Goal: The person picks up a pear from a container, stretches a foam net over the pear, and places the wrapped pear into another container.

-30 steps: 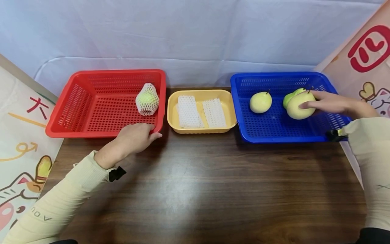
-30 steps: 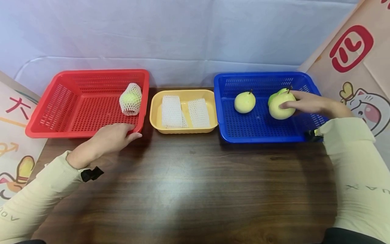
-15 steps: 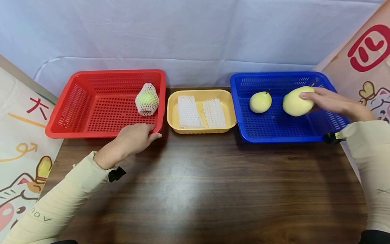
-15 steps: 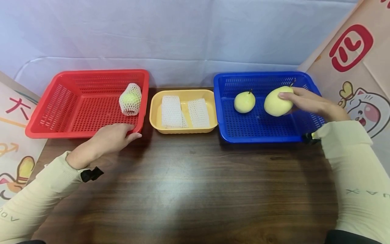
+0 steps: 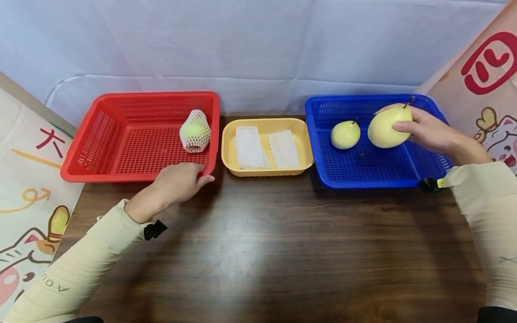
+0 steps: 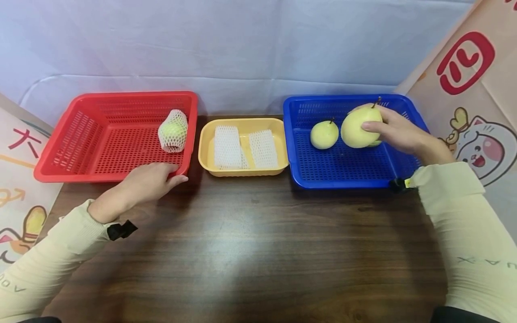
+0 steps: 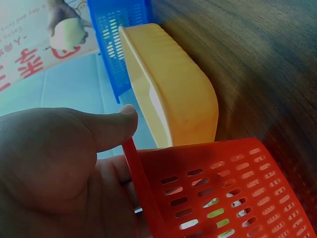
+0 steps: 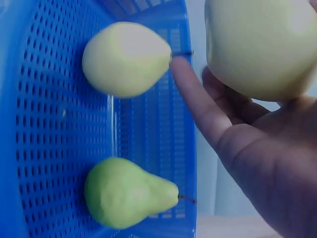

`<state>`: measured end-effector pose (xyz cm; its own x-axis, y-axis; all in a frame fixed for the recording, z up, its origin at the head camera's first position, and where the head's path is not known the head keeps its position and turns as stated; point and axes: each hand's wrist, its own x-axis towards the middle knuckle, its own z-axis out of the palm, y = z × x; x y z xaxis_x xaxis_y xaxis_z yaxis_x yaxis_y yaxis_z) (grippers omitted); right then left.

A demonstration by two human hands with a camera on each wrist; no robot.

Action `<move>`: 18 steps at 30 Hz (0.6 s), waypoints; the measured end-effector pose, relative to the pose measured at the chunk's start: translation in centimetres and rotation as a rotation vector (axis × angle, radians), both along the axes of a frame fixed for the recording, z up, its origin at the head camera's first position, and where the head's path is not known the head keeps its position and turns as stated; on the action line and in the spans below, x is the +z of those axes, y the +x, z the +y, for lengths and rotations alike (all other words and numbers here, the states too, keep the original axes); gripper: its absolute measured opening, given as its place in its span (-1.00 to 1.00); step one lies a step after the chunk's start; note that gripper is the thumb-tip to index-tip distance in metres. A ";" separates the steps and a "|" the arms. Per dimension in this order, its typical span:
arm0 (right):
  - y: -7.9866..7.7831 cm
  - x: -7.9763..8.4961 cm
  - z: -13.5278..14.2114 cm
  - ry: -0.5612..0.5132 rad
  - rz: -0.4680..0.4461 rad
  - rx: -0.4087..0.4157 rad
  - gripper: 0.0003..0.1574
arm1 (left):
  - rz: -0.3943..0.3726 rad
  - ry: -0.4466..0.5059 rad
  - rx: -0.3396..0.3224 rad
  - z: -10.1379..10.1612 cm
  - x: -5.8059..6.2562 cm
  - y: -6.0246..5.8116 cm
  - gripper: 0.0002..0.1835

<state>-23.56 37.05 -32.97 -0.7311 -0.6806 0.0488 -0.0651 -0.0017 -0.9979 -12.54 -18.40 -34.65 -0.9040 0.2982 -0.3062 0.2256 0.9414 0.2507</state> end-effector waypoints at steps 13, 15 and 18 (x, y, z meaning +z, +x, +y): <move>2.6 0.8 -4.4 0.102 0.105 -0.078 -0.48 | 0.004 0.004 -0.004 0.1 0.2 0.0 -0.60; 3.0 1.0 -5.0 0.160 0.165 -0.071 -0.45 | -0.001 0.002 0.000 0.1 0.1 0.0 -0.61; 3.6 1.1 -6.1 0.207 0.224 -0.051 -0.40 | -0.005 0.001 -0.001 0.0 0.1 0.0 -0.61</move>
